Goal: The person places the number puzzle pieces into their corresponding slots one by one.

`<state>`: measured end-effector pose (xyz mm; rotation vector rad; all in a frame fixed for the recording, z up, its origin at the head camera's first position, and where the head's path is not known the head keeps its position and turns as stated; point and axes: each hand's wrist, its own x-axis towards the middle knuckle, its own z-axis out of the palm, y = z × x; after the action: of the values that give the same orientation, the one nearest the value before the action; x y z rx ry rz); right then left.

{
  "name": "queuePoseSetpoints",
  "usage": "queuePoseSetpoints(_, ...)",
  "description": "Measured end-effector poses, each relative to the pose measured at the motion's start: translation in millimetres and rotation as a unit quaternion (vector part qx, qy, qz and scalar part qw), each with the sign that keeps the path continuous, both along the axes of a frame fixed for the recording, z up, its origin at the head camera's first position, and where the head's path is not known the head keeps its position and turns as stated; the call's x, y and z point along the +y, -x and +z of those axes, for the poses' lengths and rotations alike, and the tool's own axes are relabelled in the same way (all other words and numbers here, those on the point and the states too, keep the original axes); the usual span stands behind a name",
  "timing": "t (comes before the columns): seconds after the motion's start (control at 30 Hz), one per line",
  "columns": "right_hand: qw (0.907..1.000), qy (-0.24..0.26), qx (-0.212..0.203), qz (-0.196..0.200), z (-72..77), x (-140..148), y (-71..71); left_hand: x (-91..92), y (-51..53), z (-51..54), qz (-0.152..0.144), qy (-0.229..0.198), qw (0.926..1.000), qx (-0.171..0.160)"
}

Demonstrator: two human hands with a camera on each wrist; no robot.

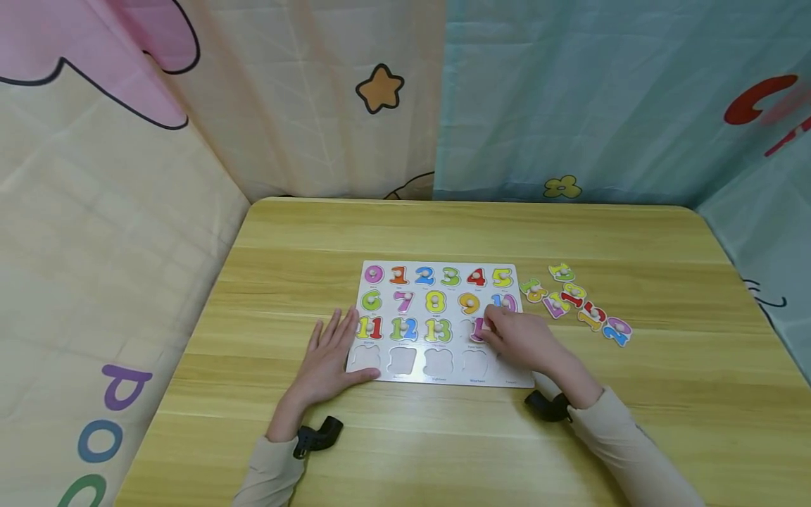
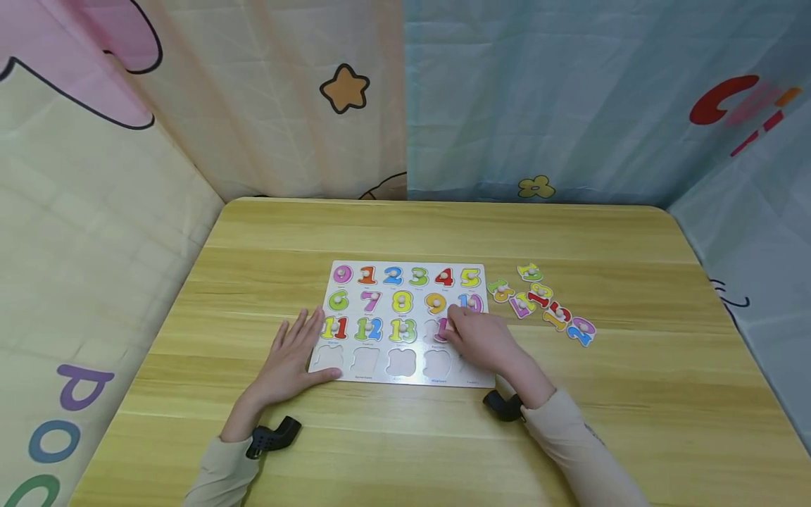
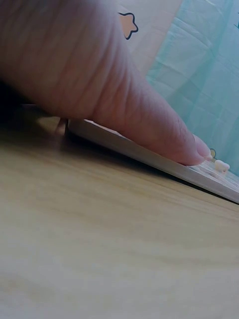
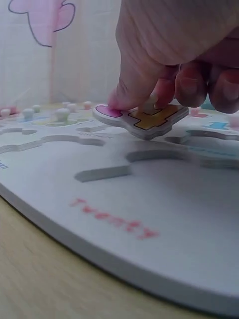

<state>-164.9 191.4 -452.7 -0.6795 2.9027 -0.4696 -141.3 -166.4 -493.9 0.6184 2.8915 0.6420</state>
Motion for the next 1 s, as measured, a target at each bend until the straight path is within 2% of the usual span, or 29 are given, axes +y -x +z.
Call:
queuePoseSetpoints(0.13,0.9998,-0.006,-0.012,0.014,-1.6,-9,4.4,0.7,-0.4,1.0,-0.003,-0.005,1.0000,-0.001)
queuePoseSetpoints(0.4,0.9997,-0.008,-0.023,0.004,-6.7,-19,9.3,0.4,-0.4,1.3,-0.002,-0.003,1.0000,0.002)
queuePoseSetpoints(1.0,0.9992,0.001,-0.039,-0.002,-8.3,-20,8.6,0.8,-0.5,0.2,0.001,-0.004,1.0000,0.002)
